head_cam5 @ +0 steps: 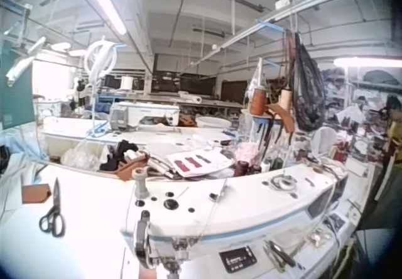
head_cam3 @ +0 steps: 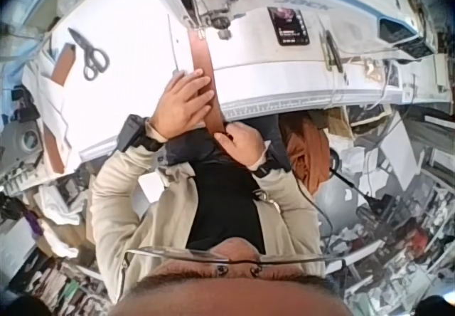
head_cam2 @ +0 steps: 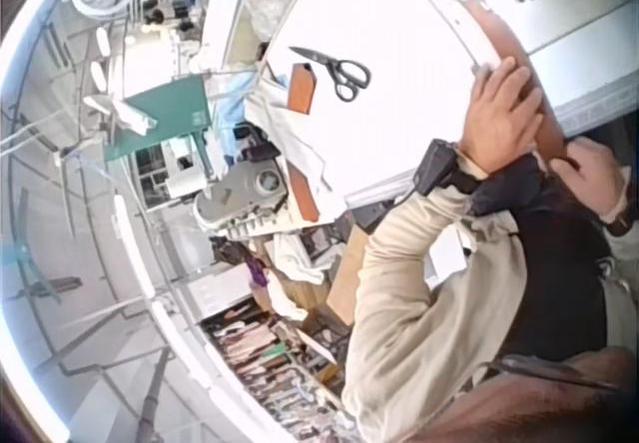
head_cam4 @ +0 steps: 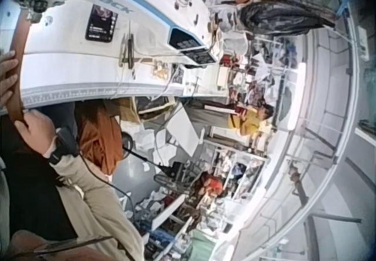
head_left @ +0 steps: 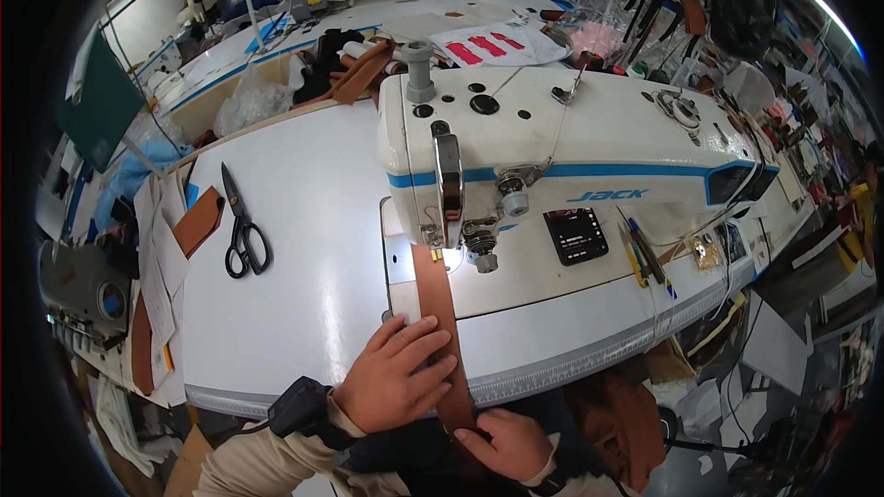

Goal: The person sews a brown fabric strip with a sewing machine, then picks up and cuts a paper pattern with shears. They then return to sewing the brown fabric strip, guiding it through the machine by hand.

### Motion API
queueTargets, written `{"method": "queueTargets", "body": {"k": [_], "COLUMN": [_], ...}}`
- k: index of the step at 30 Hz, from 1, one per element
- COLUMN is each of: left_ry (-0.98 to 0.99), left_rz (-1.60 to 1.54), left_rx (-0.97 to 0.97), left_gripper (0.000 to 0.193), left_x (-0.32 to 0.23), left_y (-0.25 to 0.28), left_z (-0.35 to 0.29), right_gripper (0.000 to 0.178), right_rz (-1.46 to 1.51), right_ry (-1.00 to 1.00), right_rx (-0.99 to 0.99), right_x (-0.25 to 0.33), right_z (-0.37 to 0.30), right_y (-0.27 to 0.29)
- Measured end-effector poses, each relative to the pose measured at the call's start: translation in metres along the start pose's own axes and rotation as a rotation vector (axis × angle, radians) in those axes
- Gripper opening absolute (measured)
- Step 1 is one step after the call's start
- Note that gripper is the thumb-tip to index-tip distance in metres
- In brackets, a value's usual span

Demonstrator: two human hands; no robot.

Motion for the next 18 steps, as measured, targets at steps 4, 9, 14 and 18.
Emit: {"method": "queueTargets", "body": {"k": [4,9,14,18], "left_ry": [0.008,0.029,0.060,0.062], "left_rz": [-0.017,-0.020,-0.111,-0.117], "left_rx": [-0.005,-0.023,0.025,0.007], "left_gripper": [0.036,0.035,0.034,0.035], "left_x": [0.002,0.003,0.007,0.026], "left_y": [-0.002,-0.003,0.003,0.015], "left_z": [-0.001,-0.002,0.001,0.014], "right_gripper": [0.024,0.051,0.047,0.045], "right_rz": [-0.267,-0.534,-0.587,-0.552], "right_ry": [0.281,0.448,0.472,0.470], "right_rx": [-0.256,-0.050,-0.125,-0.155], "right_x": [0.040,0.047,0.043,0.046], "right_z": [0.003,0.036,0.040,0.041], "right_y": [0.045,0.041,0.037,0.037]}}
Point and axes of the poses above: each hand's wrist, its own z-axis towards the middle knuckle, its own y-axis out of the back of the hand, x = y × z, the point moved 7 cm from there along z, towards the middle knuckle, and after that the axes turned 6 degrees about x, right-handed, at the moved point
